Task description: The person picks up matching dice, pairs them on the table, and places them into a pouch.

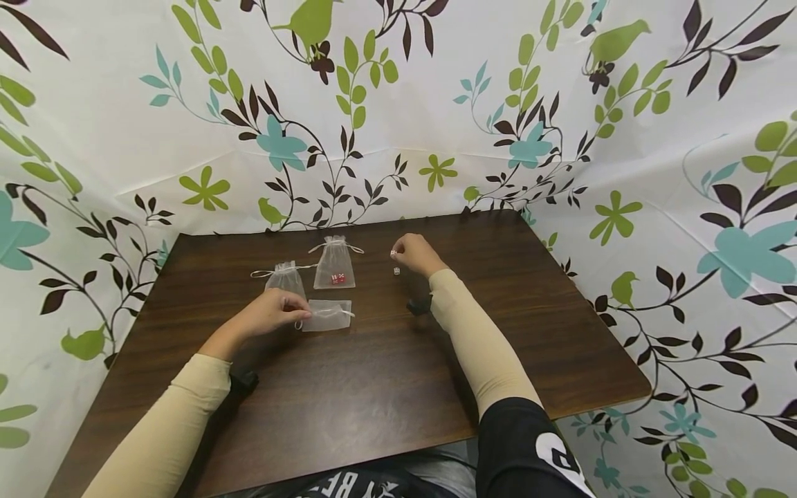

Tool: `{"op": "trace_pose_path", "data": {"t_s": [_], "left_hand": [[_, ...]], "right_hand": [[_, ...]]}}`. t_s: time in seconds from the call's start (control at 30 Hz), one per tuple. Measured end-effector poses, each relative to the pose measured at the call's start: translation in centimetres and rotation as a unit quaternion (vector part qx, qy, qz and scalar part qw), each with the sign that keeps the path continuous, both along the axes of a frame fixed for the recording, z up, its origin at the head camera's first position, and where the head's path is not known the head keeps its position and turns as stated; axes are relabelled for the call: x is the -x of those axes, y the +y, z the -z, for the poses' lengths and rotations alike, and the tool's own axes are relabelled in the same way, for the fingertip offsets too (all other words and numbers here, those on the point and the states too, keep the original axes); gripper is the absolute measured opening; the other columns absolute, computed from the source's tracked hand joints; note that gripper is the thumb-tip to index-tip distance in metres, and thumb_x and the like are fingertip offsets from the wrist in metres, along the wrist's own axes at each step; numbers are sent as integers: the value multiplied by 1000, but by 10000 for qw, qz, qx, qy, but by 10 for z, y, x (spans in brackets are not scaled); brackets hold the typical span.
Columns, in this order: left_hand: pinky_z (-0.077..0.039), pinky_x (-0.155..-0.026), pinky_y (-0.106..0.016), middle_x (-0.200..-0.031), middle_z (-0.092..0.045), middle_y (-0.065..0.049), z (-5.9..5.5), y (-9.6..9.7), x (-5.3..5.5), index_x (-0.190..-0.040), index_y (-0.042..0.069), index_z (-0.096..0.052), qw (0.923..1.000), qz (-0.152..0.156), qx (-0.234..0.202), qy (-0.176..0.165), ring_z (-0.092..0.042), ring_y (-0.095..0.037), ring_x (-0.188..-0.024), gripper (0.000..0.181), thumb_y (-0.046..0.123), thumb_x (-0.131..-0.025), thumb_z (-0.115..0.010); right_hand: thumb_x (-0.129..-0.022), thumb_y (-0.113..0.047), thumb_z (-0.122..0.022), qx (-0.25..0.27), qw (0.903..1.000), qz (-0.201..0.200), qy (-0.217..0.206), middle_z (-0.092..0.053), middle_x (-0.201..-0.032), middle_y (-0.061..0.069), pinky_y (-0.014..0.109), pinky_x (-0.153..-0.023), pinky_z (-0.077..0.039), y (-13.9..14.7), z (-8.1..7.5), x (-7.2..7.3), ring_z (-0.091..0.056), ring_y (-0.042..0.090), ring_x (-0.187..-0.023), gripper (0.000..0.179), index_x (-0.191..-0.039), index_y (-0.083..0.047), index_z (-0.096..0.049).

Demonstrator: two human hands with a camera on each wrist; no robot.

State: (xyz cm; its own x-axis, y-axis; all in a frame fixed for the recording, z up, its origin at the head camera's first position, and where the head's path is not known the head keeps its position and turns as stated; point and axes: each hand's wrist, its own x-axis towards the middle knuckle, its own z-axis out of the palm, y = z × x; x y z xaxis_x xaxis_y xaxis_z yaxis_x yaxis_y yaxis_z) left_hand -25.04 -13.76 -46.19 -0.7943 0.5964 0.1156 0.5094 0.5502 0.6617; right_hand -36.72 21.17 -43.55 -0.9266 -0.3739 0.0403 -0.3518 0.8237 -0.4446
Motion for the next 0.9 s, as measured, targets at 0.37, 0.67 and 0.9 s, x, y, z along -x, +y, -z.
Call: {"op": "trace_pose_path", "data": {"t_s": [0.37,0.67,0.9], "left_hand": [[-45,-64,-29,-79,-71,6,1,1,1,-94,11,-78,10000,-39,-16,-28,-53,-10,-70,12,20,-96,-72],[-45,-64,-29,-78,-70,7,0,3,2,-93,11,-78,10000,-79,-37,-14,-53,-10,-70,10,19,-96,-73],[-45,-64,-29,-78,-71,6,0,5,3,-93,10,-78,9999,-50,-110,-24,-54,-10,-71,10,17,-96,-72]], "right_hand": [[-100,-17,-67,-51,9980,-522,347,-67,-104,10,37,-85,-52,-38,-35,-23,-63,23,-93,19,-106,-1,-75],[-99,-18,-68,-191,9928,-1054,535,-65,-103,6,33,-81,-52,-67,-50,-41,-62,18,-89,17,-107,-4,-76],[-98,-17,-70,-229,9873,-1439,627,-64,-102,4,32,-81,-51,-82,-59,-55,-61,17,-88,15,-107,-6,-76]]}}
